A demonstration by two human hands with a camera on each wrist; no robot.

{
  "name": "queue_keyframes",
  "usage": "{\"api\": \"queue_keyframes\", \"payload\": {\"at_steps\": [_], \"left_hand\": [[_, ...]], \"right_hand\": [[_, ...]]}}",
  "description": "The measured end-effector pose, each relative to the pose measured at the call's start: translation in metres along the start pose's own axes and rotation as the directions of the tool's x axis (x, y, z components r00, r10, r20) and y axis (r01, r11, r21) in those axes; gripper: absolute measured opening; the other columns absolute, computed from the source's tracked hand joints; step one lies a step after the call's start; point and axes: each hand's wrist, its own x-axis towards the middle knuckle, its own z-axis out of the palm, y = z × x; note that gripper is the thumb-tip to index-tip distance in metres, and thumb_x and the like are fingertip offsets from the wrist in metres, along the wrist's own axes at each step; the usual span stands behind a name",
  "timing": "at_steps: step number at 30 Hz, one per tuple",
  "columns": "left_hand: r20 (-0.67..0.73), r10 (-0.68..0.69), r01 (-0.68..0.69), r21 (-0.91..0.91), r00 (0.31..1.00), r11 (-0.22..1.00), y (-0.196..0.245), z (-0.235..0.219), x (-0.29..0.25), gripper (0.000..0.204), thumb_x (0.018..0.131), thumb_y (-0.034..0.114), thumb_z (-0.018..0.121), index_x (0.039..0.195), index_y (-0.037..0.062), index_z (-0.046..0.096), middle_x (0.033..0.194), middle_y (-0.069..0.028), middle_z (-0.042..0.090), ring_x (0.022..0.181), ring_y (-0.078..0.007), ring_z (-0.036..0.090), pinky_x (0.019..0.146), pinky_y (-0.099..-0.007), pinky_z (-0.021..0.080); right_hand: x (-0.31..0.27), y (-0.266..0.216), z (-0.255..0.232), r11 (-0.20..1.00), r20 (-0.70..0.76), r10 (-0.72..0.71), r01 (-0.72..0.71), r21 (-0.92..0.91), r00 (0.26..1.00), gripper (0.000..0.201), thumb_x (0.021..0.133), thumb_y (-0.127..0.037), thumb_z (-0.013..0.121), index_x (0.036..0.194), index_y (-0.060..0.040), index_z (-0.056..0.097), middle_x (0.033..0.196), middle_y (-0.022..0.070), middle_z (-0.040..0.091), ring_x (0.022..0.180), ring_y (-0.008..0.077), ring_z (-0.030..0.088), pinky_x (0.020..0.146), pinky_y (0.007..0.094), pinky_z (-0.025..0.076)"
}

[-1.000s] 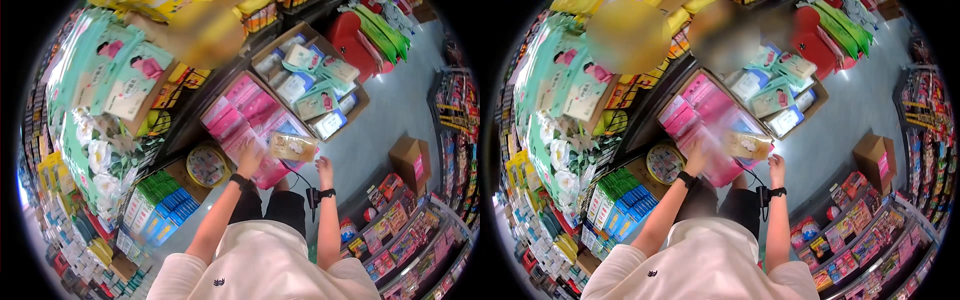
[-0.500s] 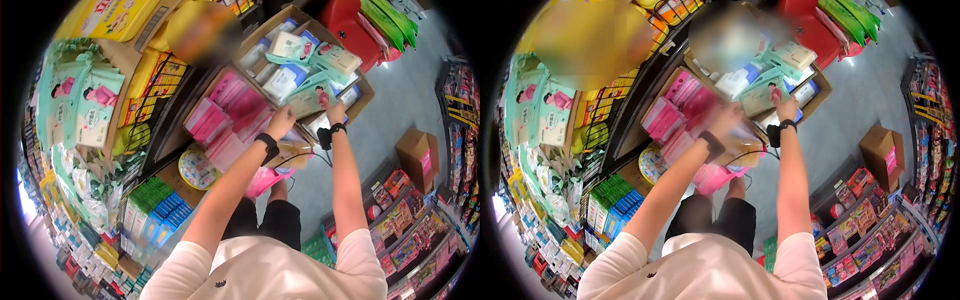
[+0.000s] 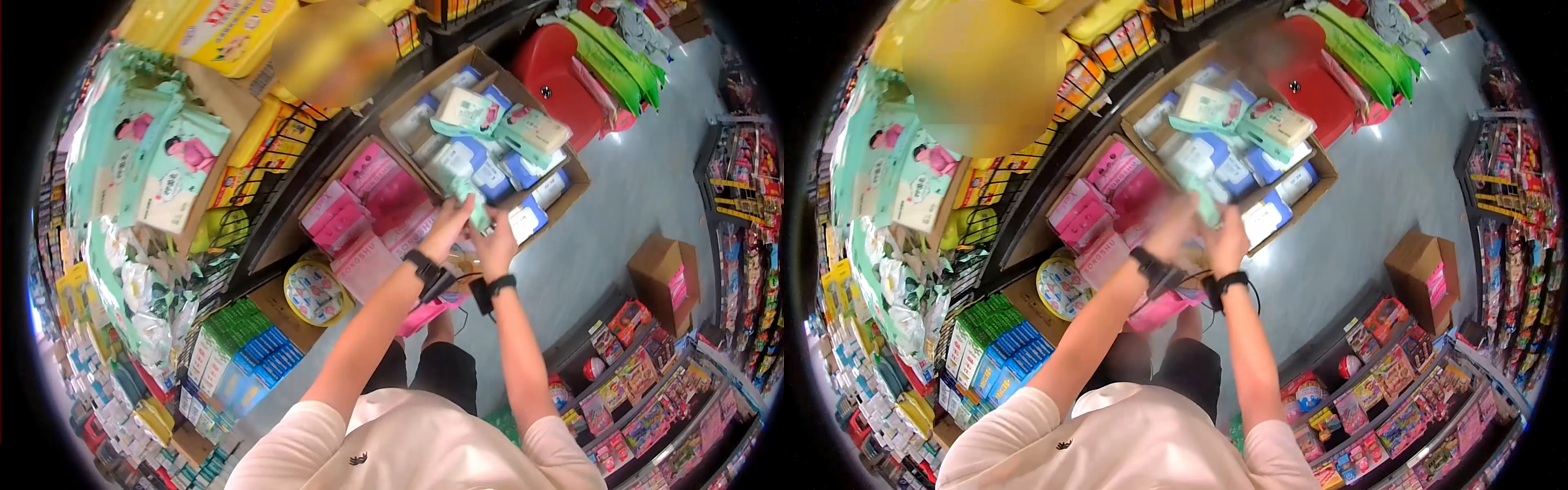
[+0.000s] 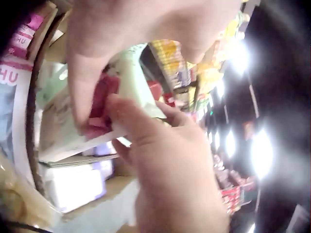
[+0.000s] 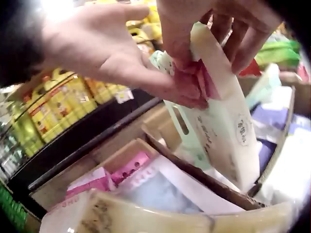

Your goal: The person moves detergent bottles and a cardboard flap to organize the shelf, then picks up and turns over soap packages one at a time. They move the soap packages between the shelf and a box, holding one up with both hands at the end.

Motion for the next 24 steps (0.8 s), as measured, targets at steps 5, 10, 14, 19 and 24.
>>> {"api": "queue_keyframes", "payload": {"at_steps": [5, 10, 14, 19, 24], "left_hand": [[-0.327, 0.309, -0.373, -0.155, 0.893, 0.915, 0.046, -0.005, -0.134, 0.021, 0.09, 0.016, 0.054, 0.104, 0.0006, 0.053, 0.097, -0.0061, 0.061, 0.086, -0.0135, 0.058, 0.073, -0.0276, 0.047], [-0.234, 0.476, -0.515, -0.15, 0.848, 0.844, 0.073, -0.064, -0.238, 0.034, 0.092, 0.012, 0.049, 0.122, -0.0027, 0.043, 0.118, -0.0075, 0.052, 0.107, -0.0132, 0.049, 0.091, -0.0276, 0.039], [-0.104, 0.581, -0.588, -0.222, 0.807, 0.778, 0.105, -0.101, -0.301, 0.042, 0.092, 0.006, 0.04, 0.132, -0.0034, 0.033, 0.126, -0.0101, 0.047, 0.113, -0.0187, 0.048, 0.098, -0.0325, 0.037], [0.003, 0.652, -0.6, -0.387, 0.758, 0.7, 0.122, -0.111, -0.34, 0.047, 0.09, 0.015, 0.045, 0.132, 0.0008, 0.03, 0.116, -0.0098, 0.05, 0.1, -0.025, 0.055, 0.08, -0.0381, 0.049], [0.003, 0.62, -0.548, -0.463, 0.785, 0.697, 0.132, -0.102, -0.378, 0.041, 0.092, 0.015, 0.043, 0.131, 0.0096, 0.03, 0.109, -0.0091, 0.049, 0.088, -0.0248, 0.058, 0.068, -0.036, 0.049]], "right_hand": [[-0.064, -0.089, -0.024, 0.766, 0.13, -0.633, 0.641, -0.034, 0.763, 0.041, 0.063, -0.008, 0.072, 0.102, -0.0083, 0.058, 0.105, 0.0086, 0.062, 0.095, 0.0277, 0.058, 0.08, 0.0365, 0.047], [-0.097, -0.175, -0.086, 0.734, 0.339, -0.679, 0.614, 0.292, 0.651, 0.032, 0.073, -0.012, 0.066, 0.104, -0.0054, 0.058, 0.118, 0.0113, 0.055, 0.107, 0.0296, 0.053, 0.09, 0.0369, 0.042], [-0.089, -0.18, -0.112, 0.825, -0.011, -0.312, 0.277, 0.493, 0.95, 0.045, 0.09, -0.029, 0.053, 0.126, -0.0038, 0.045, 0.118, 0.0105, 0.053, 0.108, 0.0207, 0.049, 0.088, 0.0353, 0.04], [-0.108, -0.226, -0.13, 0.495, 0.503, -0.362, -0.296, 0.817, 0.785, 0.057, 0.092, -0.036, 0.049, 0.132, 0.0016, 0.034, 0.117, 0.0125, 0.054, 0.103, 0.0211, 0.057, 0.085, 0.0345, 0.049], [-0.132, -0.252, -0.133, 0.451, 0.483, -0.418, -0.286, 0.846, 0.769, 0.053, 0.091, -0.029, 0.051, 0.13, 0.0029, 0.036, 0.114, 0.0133, 0.056, 0.098, 0.0206, 0.06, 0.079, 0.0332, 0.053]]}}
